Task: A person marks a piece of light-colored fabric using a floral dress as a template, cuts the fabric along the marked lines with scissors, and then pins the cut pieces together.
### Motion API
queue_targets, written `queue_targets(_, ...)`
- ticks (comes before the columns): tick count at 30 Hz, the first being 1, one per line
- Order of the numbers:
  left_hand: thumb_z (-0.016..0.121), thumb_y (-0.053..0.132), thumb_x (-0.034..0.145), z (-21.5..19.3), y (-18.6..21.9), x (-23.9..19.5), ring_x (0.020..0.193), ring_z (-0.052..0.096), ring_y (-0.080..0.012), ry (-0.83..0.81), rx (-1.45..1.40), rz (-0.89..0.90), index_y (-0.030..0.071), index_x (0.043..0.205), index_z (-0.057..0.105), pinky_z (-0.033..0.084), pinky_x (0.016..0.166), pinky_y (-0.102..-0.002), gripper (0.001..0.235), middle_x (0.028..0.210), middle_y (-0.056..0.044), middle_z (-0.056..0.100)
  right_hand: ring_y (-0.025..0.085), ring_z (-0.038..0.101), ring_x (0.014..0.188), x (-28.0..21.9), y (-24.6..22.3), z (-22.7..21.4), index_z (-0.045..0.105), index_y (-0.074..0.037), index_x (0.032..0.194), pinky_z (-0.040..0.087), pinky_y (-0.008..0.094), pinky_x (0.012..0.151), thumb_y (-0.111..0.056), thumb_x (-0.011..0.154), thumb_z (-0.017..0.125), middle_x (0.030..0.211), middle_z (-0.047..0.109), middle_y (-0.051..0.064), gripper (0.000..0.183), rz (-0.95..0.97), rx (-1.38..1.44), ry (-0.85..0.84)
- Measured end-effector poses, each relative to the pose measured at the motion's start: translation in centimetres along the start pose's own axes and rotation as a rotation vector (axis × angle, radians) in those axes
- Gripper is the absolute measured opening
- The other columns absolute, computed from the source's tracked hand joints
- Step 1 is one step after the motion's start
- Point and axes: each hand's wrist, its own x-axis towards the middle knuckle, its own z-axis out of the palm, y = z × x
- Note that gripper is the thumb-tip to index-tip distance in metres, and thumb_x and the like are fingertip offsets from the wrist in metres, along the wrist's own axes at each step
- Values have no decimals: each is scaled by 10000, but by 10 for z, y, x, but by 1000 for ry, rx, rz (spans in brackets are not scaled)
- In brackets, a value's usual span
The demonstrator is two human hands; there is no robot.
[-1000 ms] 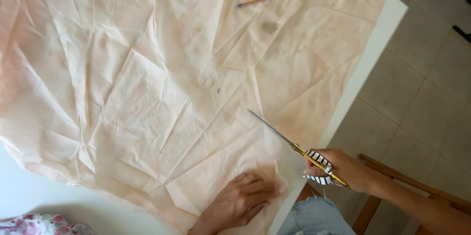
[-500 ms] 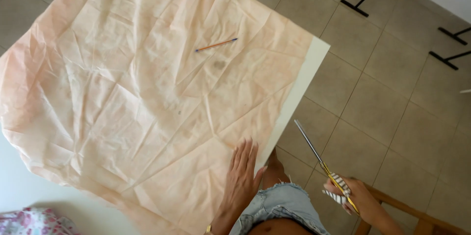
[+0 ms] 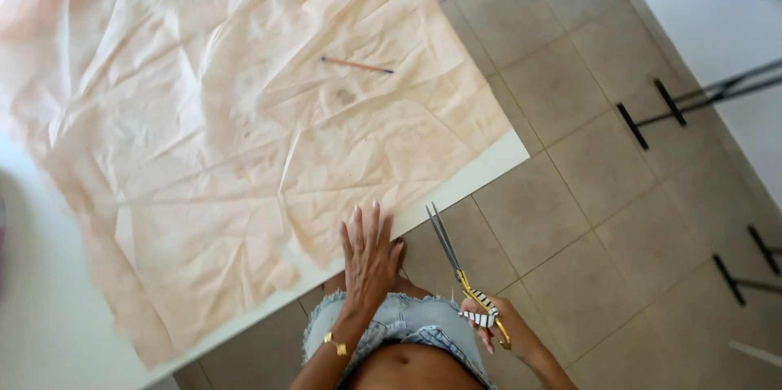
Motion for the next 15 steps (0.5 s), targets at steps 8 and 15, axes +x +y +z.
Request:
queue_targets(8, 719, 425, 1051, 39, 1, 2, 1686, 167, -348, 53, 196, -12, 141, 1728, 367, 221, 1310, -746, 814, 1828, -32, 154, 198, 502, 423, 23, -45, 12, 685, 40, 986, 452, 312, 428, -376, 979, 680, 552, 557, 130, 417, -6, -118, -143)
queue_targets(15, 694, 287, 1071, 27, -5, 2, 1634, 279, -252, 81, 217, 119, 166, 1669, 411, 270, 1288, -759, 672, 1785, 55, 274, 149, 485, 448, 49, -79, 39, 669, -20, 873, 484, 310, 508, -379, 1007, 675, 541, 571, 91, 383, -126, -247, -88)
